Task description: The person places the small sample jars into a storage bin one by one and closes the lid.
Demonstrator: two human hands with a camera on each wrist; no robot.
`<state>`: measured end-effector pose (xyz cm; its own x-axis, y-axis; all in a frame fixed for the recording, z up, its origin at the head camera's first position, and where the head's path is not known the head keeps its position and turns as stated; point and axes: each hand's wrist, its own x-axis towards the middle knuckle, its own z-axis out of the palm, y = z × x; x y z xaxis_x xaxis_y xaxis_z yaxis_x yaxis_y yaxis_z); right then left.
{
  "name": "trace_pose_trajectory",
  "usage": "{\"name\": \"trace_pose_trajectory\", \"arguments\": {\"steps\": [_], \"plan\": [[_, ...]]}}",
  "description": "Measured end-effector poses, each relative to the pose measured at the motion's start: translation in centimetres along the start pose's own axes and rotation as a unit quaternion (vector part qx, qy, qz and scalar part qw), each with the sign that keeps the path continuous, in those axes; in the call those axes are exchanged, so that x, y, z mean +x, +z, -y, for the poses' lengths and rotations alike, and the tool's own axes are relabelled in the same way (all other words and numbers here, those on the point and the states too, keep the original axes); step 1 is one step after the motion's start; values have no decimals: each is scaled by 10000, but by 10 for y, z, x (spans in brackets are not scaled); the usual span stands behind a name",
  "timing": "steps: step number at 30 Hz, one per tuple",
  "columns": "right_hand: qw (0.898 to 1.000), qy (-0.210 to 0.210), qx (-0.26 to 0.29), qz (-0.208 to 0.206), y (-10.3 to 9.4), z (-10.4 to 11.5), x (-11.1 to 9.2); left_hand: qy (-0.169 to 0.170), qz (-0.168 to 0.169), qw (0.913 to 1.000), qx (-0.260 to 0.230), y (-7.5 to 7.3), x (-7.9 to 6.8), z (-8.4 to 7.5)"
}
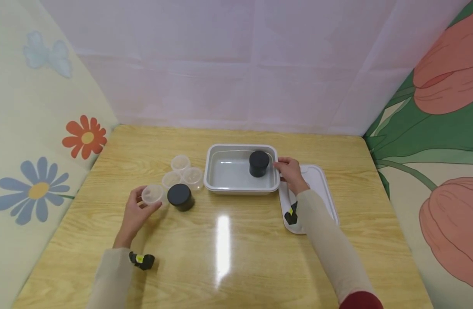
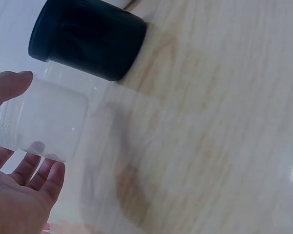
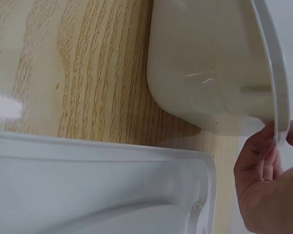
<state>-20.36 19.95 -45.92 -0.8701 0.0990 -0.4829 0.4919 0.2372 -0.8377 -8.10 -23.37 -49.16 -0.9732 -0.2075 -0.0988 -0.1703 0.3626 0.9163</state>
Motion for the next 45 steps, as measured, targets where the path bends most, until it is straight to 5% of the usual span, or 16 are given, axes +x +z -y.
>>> {"name": "trace_pose_trajectory", "arguments": {"steps": [27,45], "plan": [[9998,-159,-72,-52,-1,2,-1,578,-76,9980,252,-17,17,-45],[10000,-18,-3,-90,2,0,1,1086,220,9935,242,-7,37,-68]]}}
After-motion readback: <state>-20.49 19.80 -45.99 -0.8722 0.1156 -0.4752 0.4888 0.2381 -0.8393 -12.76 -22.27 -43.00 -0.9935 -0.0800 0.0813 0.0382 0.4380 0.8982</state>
